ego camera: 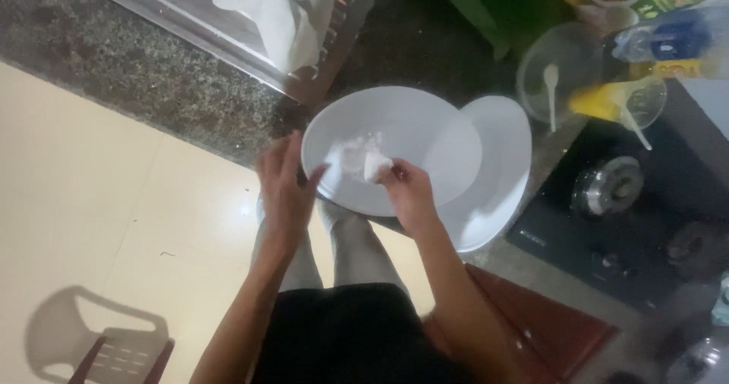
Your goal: The person is shaping a small piece of dough into a ball by rolling it between their palms and preparing a plate with flour.
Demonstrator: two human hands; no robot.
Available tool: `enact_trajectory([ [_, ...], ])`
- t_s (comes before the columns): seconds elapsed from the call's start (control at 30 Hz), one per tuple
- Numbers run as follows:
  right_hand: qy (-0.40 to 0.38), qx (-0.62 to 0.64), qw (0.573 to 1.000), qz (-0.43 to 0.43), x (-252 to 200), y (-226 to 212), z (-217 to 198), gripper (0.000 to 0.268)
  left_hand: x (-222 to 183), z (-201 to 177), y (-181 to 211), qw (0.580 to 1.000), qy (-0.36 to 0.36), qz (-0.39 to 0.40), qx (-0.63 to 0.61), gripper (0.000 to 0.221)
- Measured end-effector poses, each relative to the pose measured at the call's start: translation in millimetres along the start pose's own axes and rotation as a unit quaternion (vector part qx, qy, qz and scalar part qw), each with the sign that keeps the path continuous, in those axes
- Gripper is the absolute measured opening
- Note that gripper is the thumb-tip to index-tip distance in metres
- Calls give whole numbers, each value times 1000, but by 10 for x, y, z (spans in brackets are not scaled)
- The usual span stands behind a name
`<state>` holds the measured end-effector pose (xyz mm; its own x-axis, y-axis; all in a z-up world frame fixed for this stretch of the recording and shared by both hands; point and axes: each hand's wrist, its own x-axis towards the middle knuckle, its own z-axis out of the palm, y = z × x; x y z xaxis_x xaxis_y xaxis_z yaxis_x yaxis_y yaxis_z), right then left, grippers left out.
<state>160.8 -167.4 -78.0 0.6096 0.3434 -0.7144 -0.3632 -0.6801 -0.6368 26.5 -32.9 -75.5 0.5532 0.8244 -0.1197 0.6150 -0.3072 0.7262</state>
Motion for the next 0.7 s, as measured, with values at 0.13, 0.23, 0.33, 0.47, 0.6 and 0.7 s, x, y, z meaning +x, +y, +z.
enact_trajectory([
  [0.13,-27,200,976,77,-137,-184,-1,13,-54,53,248,961,-135,33,-240,64],
  [0.23,-62,218,968,109,-310,-443,-17,9,-79,123,269,908,-212,36,-359,72],
  [0.33,-80,247,956,138,-327,-383,-86,7,-103,166,262,906,-237,15,-351,70],
  [0.47,-111,210,959,158,-173,-162,-156,15,-79,94,295,920,-230,-19,-318,50],
  [0.6,-156,243,946,144,-225,-116,-208,21,-134,273,106,944,-218,-5,-247,34],
  [0.7,-246,412,867,137,-271,-53,-216,48,-182,371,51,949,-215,-46,-228,26],
])
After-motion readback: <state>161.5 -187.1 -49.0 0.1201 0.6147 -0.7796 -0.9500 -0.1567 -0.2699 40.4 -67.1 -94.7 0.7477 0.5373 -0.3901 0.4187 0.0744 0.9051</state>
